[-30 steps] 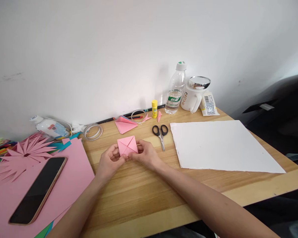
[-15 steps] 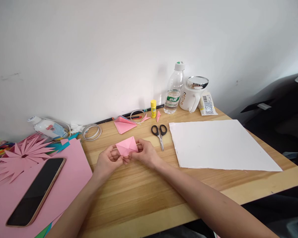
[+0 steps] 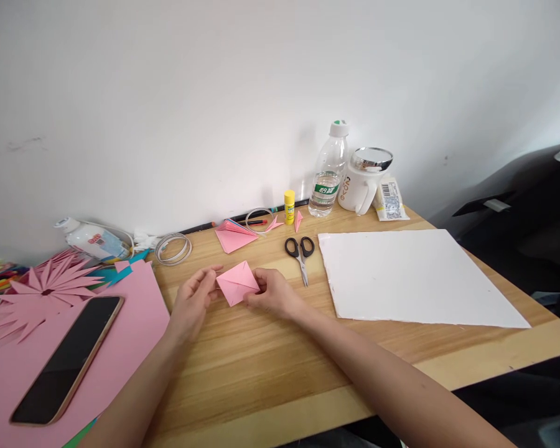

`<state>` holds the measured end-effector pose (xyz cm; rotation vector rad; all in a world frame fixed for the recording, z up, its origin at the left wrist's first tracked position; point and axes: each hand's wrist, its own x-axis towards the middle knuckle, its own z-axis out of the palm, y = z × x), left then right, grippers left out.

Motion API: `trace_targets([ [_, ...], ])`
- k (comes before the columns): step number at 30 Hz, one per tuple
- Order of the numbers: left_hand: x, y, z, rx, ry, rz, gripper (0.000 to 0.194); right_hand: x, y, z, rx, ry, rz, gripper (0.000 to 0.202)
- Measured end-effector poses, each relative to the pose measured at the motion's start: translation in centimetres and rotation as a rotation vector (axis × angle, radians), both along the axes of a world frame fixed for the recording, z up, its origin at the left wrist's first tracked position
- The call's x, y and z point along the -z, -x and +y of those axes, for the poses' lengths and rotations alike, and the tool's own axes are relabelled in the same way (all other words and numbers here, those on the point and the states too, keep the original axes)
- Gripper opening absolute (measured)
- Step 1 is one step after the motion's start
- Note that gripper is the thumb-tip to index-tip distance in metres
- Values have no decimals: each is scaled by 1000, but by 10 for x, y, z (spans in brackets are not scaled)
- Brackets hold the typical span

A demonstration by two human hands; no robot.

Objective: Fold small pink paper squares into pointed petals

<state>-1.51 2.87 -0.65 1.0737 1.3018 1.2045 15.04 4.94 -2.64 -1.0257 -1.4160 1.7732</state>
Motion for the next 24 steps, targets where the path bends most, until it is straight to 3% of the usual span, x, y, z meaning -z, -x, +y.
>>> trace_targets([
  [3,-2,1,-1,4,33,16,41,-1,0,-2,-55,-60,-32,14],
  [6,-3,0,-2,83,68,109,34,-1,-1,-1,-41,-47,-5,9],
  [10,0,0,-2,124,95,133,32,3,-2,3,104,-3,105,27],
  [13,3,1,-1,149,103,179,32,6,-4,5,198,-78,76,29],
  [18,1,3,-2,66,81,301,27,5,-5,2,279,-351,-123,16],
  [22,-1,1,-3,0,9,244,26,2,-3,-1,304,-335,-90,21],
  [24,1,0,-3,2,-82,191,23,3,-3,-2,329,-411,-41,19],
])
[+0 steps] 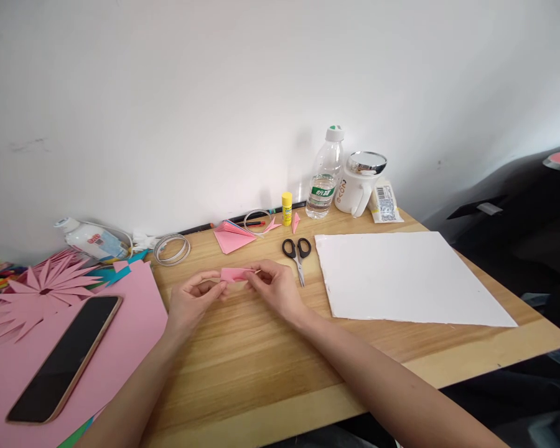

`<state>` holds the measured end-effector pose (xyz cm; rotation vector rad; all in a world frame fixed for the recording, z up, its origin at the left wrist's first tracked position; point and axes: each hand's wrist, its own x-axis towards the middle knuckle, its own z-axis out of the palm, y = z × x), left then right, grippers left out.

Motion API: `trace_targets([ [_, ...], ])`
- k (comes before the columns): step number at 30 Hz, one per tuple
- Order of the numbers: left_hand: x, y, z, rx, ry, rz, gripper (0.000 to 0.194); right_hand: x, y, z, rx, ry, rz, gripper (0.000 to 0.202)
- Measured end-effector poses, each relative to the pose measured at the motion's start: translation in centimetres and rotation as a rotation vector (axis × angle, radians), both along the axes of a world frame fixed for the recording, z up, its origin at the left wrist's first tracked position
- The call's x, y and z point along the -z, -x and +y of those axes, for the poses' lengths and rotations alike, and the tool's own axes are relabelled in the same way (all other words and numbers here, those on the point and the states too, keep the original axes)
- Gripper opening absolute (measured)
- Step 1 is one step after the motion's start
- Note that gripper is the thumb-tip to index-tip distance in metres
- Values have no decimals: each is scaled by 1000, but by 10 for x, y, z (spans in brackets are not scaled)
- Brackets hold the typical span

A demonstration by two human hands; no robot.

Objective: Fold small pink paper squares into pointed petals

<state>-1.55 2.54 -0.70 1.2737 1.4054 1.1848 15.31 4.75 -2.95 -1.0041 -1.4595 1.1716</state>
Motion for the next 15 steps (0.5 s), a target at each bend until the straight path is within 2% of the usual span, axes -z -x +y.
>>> trace_targets([
  [3,5,1,2,51,-178,42,13,1,0,0,15,-185,-7,10],
  [7,13,6,2,111,-419,374,12,2,-2,2,2,-285,-108,15],
  [10,16,8,2,150,-542,571,16,2,-2,1,13,-280,-217,13],
  [15,17,8,2,181,-546,638,15,2,-2,0,-33,-181,-282,4],
])
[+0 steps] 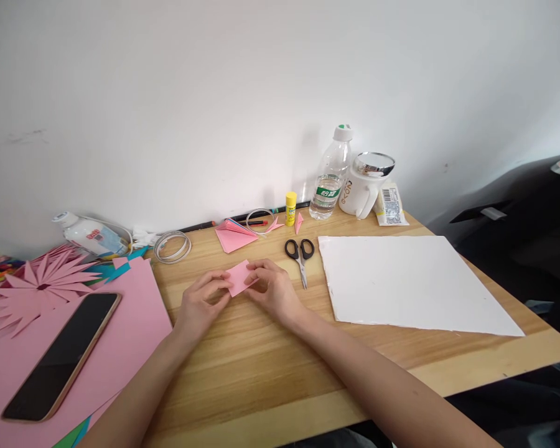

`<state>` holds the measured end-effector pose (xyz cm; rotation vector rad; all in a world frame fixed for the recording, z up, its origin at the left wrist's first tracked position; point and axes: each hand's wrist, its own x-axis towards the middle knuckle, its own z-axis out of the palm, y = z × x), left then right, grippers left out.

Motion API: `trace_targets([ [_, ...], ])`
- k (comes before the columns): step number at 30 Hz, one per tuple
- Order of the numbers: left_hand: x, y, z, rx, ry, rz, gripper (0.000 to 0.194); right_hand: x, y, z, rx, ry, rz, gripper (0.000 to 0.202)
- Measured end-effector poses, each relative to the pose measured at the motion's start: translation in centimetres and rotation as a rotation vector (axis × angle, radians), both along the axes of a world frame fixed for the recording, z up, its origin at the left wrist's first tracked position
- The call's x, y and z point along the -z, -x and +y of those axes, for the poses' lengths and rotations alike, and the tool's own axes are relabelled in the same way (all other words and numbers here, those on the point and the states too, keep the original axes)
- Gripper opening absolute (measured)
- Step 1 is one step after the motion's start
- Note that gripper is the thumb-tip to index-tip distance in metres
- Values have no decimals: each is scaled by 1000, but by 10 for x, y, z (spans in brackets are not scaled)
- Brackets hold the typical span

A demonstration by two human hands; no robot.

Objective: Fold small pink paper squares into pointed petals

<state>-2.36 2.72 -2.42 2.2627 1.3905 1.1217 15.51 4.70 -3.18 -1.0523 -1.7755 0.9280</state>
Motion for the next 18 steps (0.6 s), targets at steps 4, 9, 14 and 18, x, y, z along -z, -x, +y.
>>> trace_targets([
  [4,-1,0,0,-11,58,-1,12,2,0,0,-16,58,3,4],
  [9,-4,-2,0,-34,102,-29,10,4,1,1,-18,46,16,9],
  [14,-4,-4,-1,-115,245,-67,12,0,2,1,-10,44,-11,9],
  [18,-4,-5,0,-216,390,-175,12,1,3,1,-6,120,-7,10],
])
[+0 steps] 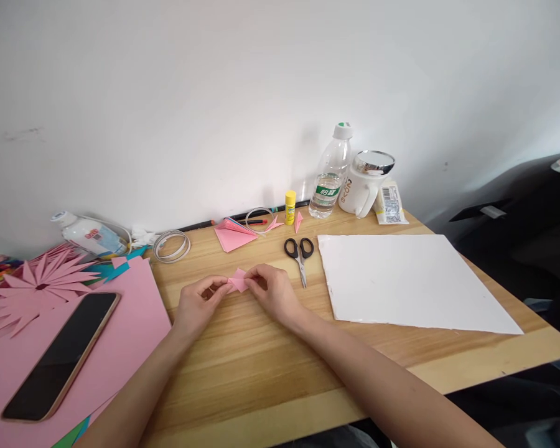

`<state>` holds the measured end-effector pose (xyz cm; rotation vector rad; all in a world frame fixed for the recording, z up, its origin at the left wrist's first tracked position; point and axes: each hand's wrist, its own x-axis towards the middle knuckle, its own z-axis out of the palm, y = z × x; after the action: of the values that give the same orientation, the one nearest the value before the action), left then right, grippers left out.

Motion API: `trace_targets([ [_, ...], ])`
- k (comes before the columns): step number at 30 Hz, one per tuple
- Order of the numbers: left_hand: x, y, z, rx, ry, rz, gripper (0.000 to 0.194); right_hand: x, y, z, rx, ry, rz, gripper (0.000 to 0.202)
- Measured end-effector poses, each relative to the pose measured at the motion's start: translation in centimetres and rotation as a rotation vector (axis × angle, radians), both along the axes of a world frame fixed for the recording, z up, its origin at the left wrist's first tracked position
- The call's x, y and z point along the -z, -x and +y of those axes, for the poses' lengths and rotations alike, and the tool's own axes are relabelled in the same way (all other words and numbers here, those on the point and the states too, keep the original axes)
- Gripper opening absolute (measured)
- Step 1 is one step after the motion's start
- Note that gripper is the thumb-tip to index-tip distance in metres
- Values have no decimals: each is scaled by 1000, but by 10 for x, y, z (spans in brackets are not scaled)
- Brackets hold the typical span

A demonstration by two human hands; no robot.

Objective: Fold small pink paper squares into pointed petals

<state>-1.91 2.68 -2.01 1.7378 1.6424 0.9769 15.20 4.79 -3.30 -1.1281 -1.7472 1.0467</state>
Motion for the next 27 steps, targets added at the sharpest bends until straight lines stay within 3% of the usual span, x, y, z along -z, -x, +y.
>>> trace_targets([
  [4,0,-1,1,-8,59,-73,13,1,1,0,-17,52,45,10],
  [9,0,-2,0,22,-56,-23,9,1,0,-1,18,-87,-77,8],
  [14,0,-1,-2,212,-260,119,10,2,-3,0,10,-257,-133,23],
  [18,2,0,-1,348,-291,199,12,2,-3,-1,-74,-245,-171,13],
  [22,5,0,0,335,-252,218,11,2,-4,1,-162,-240,-222,2],
  [27,3,-1,-1,298,-222,234,10,-2,-8,4,-224,-210,-230,12],
])
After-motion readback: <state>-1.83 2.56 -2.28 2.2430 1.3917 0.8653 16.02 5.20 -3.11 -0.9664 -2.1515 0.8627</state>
